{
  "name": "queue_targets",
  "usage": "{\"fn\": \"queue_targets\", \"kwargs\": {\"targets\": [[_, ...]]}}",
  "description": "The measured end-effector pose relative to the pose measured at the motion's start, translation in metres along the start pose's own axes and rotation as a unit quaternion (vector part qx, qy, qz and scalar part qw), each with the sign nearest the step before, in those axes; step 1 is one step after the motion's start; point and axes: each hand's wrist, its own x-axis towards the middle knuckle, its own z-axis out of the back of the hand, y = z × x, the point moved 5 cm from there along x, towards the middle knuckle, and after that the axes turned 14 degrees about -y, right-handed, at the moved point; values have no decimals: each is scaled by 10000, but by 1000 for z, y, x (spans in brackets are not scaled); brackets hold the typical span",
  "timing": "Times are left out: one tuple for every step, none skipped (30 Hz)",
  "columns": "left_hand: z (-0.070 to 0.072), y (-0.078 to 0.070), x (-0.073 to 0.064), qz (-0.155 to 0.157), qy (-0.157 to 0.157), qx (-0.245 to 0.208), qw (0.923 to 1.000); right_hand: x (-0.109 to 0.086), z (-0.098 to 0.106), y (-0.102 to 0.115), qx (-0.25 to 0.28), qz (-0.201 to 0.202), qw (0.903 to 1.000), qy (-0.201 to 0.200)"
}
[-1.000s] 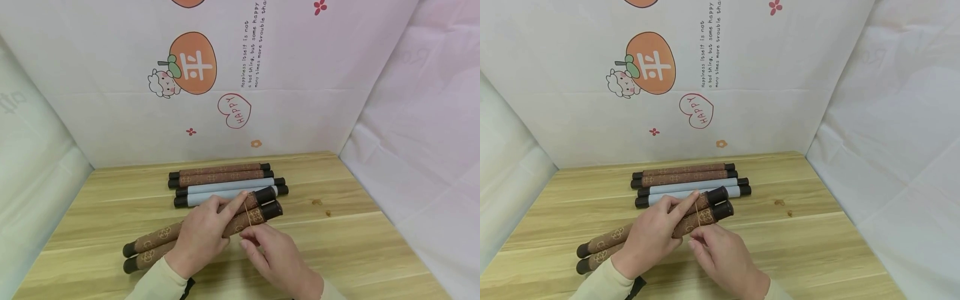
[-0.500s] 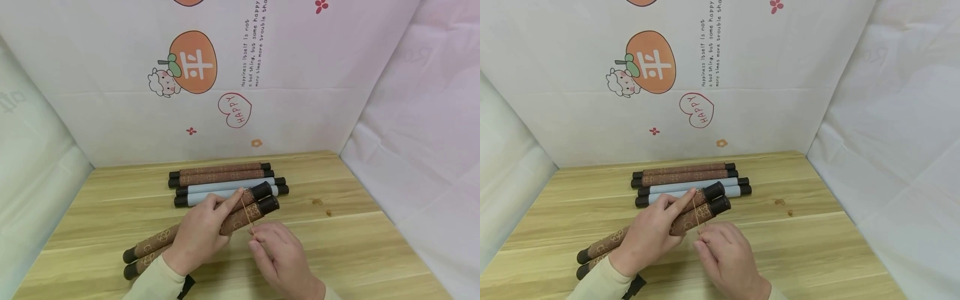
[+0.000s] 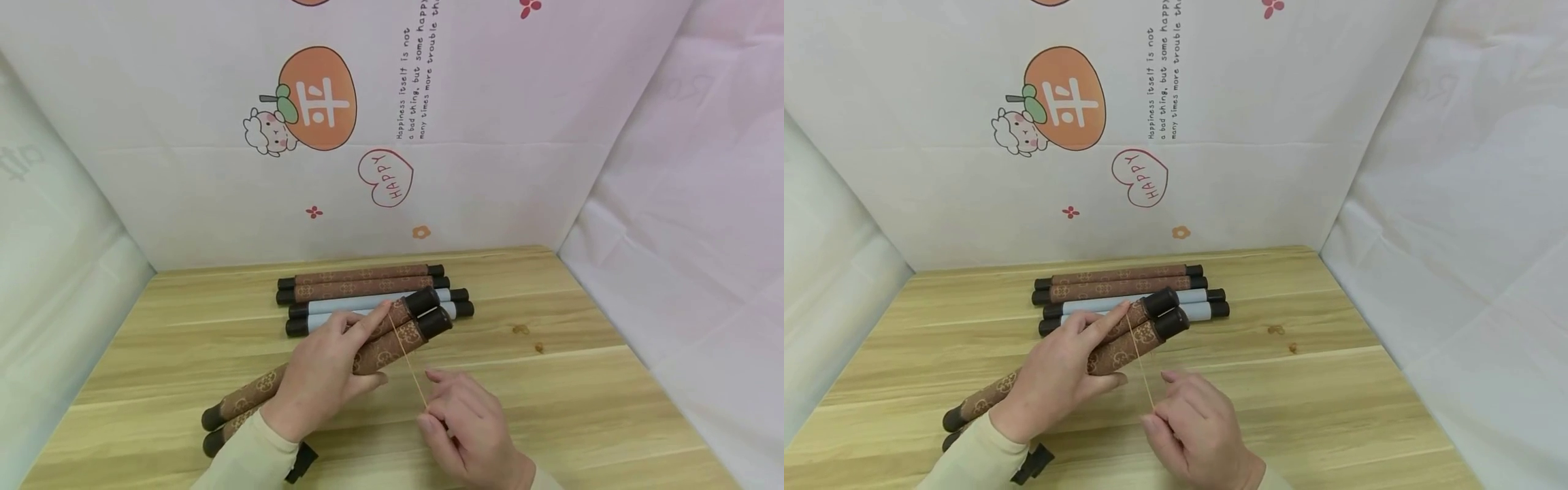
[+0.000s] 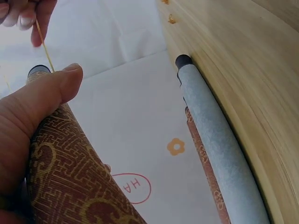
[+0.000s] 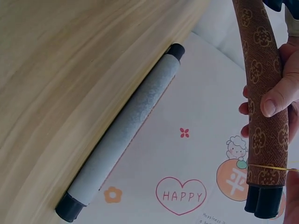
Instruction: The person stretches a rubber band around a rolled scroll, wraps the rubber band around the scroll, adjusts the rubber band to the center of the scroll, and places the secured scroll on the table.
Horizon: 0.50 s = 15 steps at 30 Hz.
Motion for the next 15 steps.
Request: {"fn": "queue_targets", "kwargs": {"targets": [[0,1,0,41,14,19,10000,2,0,1,82,98,9999,-67],[0,2,0,81,24,8,10000,3,0,1,137,198,9996,-136],[0,3,0,119,32,16,9999,5,0,2,201,280,9992,-194],[1,4,0,158,40,26,9999,6,0,3,252,335,9988,-235],[1,6,0,191,42,36,9998,7,0,3,290,349,9986,-263],[1,7,0,224,49,51,9997,7,0,4,309,318,9986,-271],[2,8,0,244,38,36,9997,6,0,4,328,286,9987,-270],[2,9,0,257,20,33,9997,6,0,4,317,233,9989,-250],[3,10,0,273,-2,58,9996,4,1,4,307,132,9992,-216],[4,11,1,291,-22,83,9995,3,2,4,303,-2,9994,-177],[5,12,1,299,-52,110,9995,1,2,4,309,-151,9993,-145],[6,13,2,308,-79,144,9994,-2,3,3,302,-298,9990,-117],[7,14,2,312,-111,176,9993,-5,5,2,317,-465,9984,-93],[7,15,2,314,-139,217,9992,-8,7,2,331,-662,9972,-74],[8,16,3,319,-170,244,9990,-12,8,1,344,-892,9954,-59]]}}
